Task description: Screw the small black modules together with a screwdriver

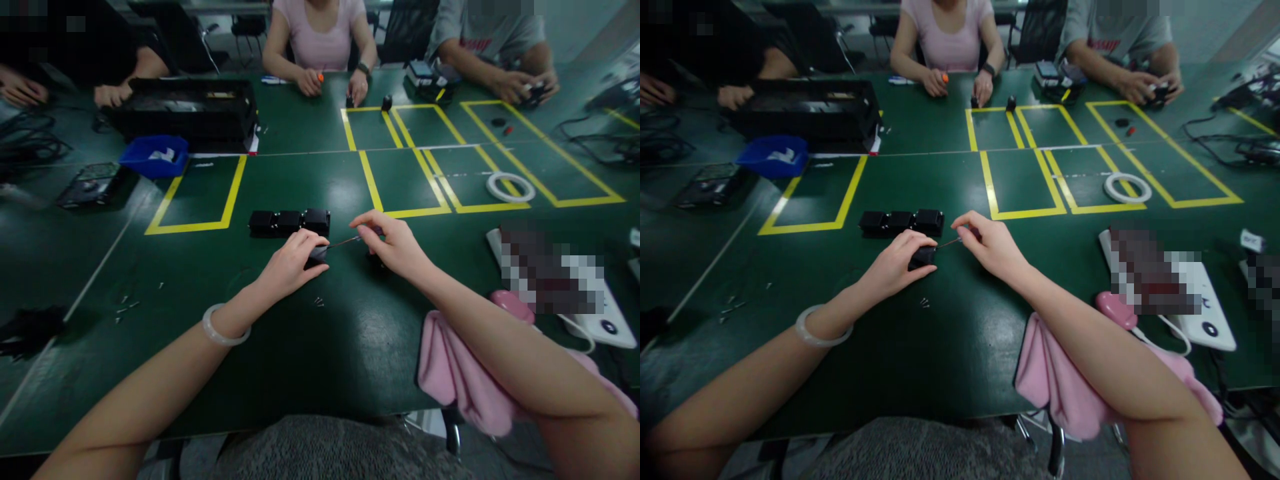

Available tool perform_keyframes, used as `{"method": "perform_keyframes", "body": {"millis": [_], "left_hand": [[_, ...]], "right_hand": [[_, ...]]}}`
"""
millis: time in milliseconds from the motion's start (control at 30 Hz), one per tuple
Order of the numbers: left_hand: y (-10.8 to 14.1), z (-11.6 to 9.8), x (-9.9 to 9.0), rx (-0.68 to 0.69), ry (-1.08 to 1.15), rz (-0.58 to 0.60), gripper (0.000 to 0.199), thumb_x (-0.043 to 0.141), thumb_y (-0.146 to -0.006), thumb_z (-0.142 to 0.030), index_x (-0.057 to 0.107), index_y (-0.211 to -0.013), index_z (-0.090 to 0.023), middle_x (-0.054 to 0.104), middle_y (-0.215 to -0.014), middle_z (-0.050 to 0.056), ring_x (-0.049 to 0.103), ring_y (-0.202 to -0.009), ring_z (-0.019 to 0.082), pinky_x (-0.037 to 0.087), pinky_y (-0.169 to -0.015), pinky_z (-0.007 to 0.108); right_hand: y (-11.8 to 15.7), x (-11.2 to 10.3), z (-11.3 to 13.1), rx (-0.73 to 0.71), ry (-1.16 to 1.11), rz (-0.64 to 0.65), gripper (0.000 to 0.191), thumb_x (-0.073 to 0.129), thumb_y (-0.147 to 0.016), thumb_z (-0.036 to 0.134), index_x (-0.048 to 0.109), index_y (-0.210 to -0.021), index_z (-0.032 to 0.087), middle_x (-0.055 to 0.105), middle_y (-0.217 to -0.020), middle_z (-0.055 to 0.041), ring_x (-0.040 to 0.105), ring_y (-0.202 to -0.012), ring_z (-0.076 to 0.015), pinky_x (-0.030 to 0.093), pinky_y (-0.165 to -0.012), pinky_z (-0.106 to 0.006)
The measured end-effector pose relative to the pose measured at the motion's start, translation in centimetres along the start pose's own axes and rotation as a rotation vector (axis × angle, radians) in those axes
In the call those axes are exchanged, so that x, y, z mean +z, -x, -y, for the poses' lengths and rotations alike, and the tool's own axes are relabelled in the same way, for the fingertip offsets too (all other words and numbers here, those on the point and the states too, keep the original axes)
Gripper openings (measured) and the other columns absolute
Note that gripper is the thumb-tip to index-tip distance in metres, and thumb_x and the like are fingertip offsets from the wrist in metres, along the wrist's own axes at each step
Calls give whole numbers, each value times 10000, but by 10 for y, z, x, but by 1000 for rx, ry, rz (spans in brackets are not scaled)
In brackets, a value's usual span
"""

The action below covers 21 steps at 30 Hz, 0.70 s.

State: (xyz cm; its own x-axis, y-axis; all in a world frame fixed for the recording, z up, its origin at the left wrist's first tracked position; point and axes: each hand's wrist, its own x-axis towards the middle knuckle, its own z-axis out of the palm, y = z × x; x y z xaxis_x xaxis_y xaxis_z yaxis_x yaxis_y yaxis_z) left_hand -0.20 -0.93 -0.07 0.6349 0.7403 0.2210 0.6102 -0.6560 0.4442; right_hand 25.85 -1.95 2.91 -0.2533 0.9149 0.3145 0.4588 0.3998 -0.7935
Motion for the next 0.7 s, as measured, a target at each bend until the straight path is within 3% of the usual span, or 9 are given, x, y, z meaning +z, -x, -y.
{"method": "perform_keyframes", "body": {"millis": [100,267,433,600,700], "left_hand": [[1,1,2,4,19,-23,388,742,-946,-238,594,-1305,-237,629,-1316,112,622,-1247,305,557,-1069,500],[1,0,2,3,11,-34,372,736,-955,-244,593,-1299,-232,634,-1312,117,626,-1251,309,560,-1066,493],[2,-3,3,4,-5,-42,382,734,-959,-244,580,-1307,-215,633,-1306,126,626,-1249,315,563,-1057,497],[2,-6,2,-7,-17,-40,384,727,-962,-249,571,-1313,-235,628,-1301,115,627,-1244,312,569,-1046,491],[2,-7,2,-5,-26,-40,394,731,-960,-243,564,-1317,-224,627,-1298,120,624,-1244,313,569,-1045,493]], "right_hand": [[0,0,-3,32,-20,36,237,580,-1019,366,716,-932,192,602,-635,30,533,-541,-120,382,-574,-279],[-1,2,-8,80,-145,-9,162,621,-991,316,649,-1121,224,591,-640,73,554,-497,-110,427,-557,-272],[-3,4,-12,124,-199,39,289,597,-1020,454,636,-891,198,613,-576,43,587,-516,-114,438,-570,-272],[-3,5,-14,101,-228,-17,150,633,-982,329,590,-1070,215,613,-601,74,594,-536,-119,439,-580,-271],[-3,6,-14,102,-206,-21,139,630,-989,348,588,-995,216,621,-608,59,600,-546,-122,441,-595,-284]]}}
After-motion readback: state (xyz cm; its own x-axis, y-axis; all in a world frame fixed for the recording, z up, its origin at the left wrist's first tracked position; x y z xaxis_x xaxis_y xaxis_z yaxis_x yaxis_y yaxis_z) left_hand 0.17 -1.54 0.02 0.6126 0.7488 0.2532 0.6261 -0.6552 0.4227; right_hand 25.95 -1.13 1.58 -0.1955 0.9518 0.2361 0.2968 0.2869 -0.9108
